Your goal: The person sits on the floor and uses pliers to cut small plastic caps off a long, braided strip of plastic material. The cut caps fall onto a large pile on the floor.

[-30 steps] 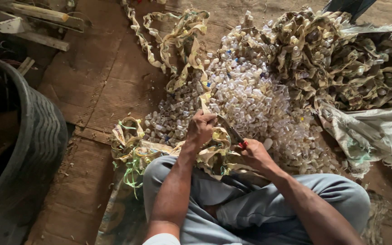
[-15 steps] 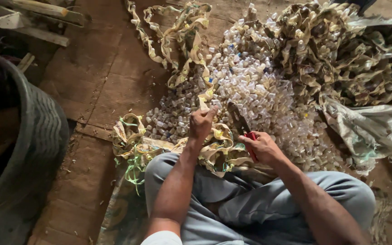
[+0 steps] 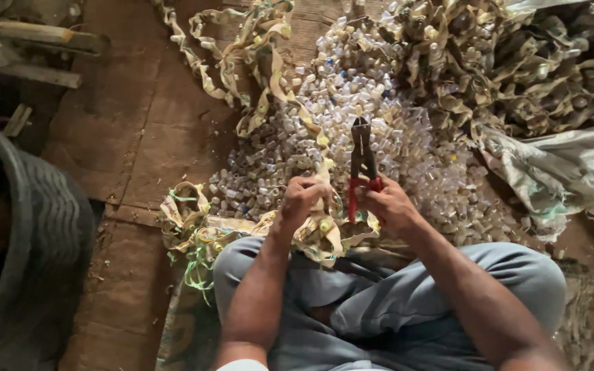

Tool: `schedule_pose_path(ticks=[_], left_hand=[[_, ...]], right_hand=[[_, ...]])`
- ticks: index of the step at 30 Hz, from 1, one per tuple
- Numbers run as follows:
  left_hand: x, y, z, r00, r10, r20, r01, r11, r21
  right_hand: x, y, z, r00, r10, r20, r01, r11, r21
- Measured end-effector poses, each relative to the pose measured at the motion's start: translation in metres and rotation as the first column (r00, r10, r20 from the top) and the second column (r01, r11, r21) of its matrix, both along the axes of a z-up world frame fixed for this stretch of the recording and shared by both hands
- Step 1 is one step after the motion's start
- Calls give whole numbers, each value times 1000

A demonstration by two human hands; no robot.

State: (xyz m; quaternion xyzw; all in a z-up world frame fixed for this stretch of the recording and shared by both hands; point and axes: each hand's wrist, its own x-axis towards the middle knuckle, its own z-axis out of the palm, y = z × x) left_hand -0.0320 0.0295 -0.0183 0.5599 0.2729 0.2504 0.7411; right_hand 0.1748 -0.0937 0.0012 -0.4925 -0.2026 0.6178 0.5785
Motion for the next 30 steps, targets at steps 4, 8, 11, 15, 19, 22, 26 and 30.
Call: schedule_pose_path(ticks=[4, 8, 11, 15, 19, 22, 26, 30], left_hand=[[2, -12, 13, 983, -180, 20, 177, 977, 123], [5, -18, 18, 952, -304, 45, 284, 926, 250], [4, -21, 17, 955, -295, -44, 298, 945, 135], [5, -23, 13, 990, -94, -107, 110, 982, 156], [11, -17, 12, 962, 267, 49, -259, 846, 466], [14, -12, 13, 987, 158, -24, -68, 550, 833], [22, -17, 8, 968, 178, -179, 67, 502, 862], [22, -15, 9, 936, 248, -251, 130, 420, 898]], right_hand=[[2, 14, 2, 996, -48, -78, 47, 999, -15], [5, 16, 1, 999, -10, 31, 9, 1000, 17], [3, 13, -2, 985, -13, 170, 20, 999, -42], [2, 17, -1, 982, -102, 160, 92, 993, 73], [-3, 15, 0, 915, -79, 394, 62, 997, 56], [-14, 12, -1, 938, -68, 340, 34, 994, 106], [-14, 12, -1, 938, -76, 337, 48, 995, 91], [-6, 16, 10, 926, -119, 358, 100, 993, 70]])
